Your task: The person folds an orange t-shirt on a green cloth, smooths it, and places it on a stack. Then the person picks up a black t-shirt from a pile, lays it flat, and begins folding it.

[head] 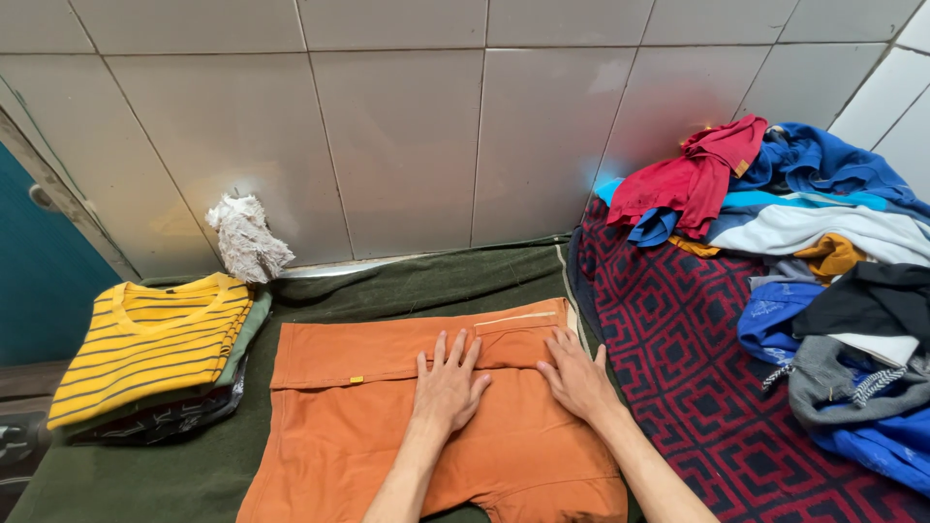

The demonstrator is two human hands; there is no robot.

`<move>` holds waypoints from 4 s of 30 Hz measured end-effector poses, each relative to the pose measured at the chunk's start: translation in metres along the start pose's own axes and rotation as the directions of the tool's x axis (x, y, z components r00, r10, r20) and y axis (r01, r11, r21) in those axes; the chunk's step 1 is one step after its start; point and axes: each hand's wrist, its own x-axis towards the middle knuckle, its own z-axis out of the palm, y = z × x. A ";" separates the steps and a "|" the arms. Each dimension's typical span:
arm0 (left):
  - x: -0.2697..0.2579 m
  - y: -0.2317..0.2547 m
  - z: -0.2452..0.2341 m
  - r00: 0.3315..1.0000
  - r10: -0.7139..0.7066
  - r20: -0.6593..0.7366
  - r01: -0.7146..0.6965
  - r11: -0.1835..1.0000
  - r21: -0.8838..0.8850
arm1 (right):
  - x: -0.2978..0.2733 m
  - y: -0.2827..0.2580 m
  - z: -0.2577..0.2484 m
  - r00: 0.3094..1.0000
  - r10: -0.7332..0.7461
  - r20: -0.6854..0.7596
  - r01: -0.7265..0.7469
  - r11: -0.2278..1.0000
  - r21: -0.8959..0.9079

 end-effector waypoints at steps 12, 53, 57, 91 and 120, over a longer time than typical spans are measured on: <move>-0.021 -0.018 0.045 0.959 -0.016 -0.282 -0.011 0.995 -0.096 | -0.038 -0.020 -0.001 0.921 -0.096 -0.376 0.133 0.989 0.072; -0.184 -0.040 0.032 0.869 0.080 -0.488 -0.293 0.879 -0.377 | -0.171 -0.113 -0.009 0.915 -0.355 -0.193 0.402 0.849 0.343; -0.181 -0.047 0.038 0.911 0.100 -0.401 -0.274 0.872 -0.405 | -0.173 -0.124 -0.011 0.925 -0.300 -0.231 0.353 0.905 0.238; -0.184 -0.065 0.063 0.815 0.017 -0.579 -0.264 0.901 -0.345 | -0.168 -0.065 -0.037 0.989 -0.095 0.114 0.095 0.995 0.000; -0.206 -0.162 -0.026 0.790 -0.383 -0.478 0.279 0.920 -0.277 | -0.090 -0.044 -0.105 0.973 -0.141 -0.181 0.183 0.953 0.241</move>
